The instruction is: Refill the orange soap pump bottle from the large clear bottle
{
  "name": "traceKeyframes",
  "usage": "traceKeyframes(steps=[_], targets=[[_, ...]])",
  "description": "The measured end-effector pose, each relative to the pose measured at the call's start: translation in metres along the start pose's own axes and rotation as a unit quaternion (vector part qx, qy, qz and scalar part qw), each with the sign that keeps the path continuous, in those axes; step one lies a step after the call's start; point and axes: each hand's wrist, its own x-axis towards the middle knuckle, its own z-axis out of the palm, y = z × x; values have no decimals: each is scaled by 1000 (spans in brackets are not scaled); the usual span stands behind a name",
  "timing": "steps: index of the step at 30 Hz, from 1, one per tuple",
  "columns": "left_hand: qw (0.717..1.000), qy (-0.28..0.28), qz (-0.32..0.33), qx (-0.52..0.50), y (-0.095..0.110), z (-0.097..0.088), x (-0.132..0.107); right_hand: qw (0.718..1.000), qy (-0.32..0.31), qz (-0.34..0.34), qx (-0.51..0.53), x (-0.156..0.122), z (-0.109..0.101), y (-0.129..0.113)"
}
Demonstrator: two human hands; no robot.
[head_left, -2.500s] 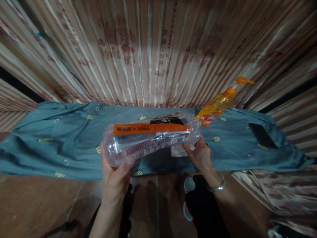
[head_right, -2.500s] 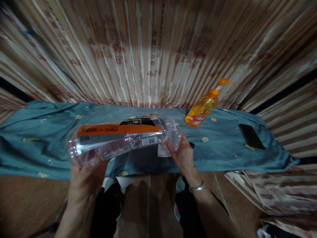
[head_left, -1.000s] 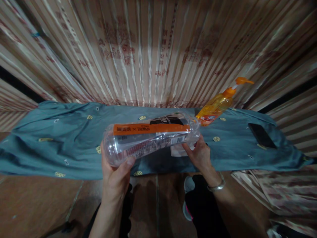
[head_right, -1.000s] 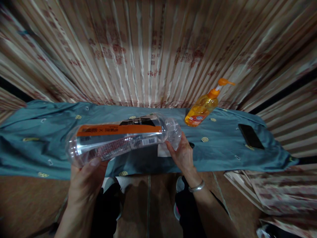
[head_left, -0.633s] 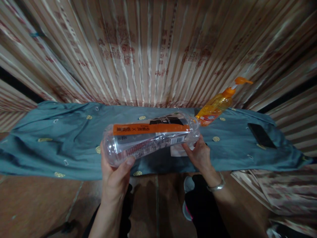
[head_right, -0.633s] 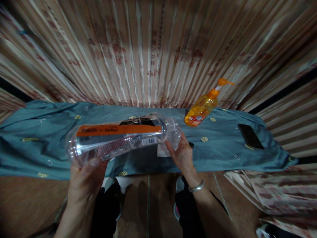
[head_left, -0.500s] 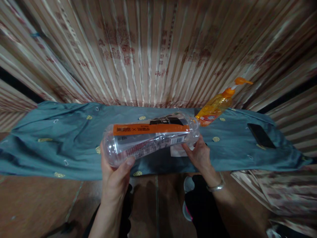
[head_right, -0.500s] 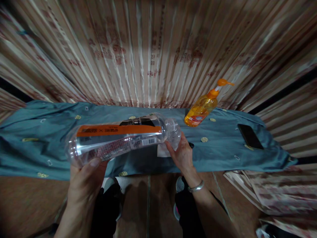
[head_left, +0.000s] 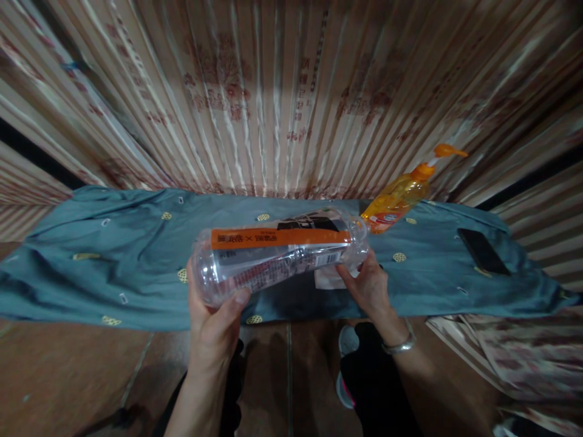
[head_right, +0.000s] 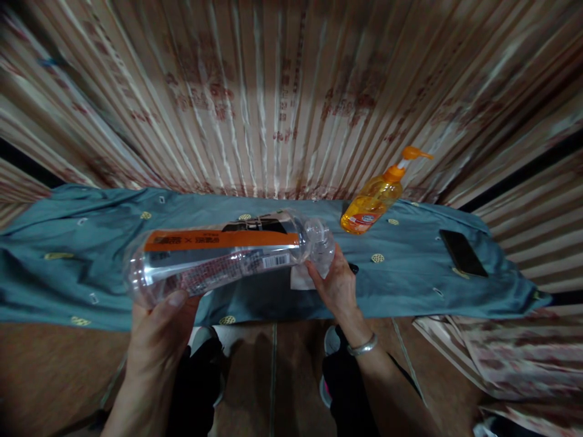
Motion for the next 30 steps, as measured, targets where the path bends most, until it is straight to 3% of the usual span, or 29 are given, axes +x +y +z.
traceKeyframes(steps=[30], targets=[[1000,-4,8,-20,-3,3,-1,1000,0,-5,-2,0,-1,-1]])
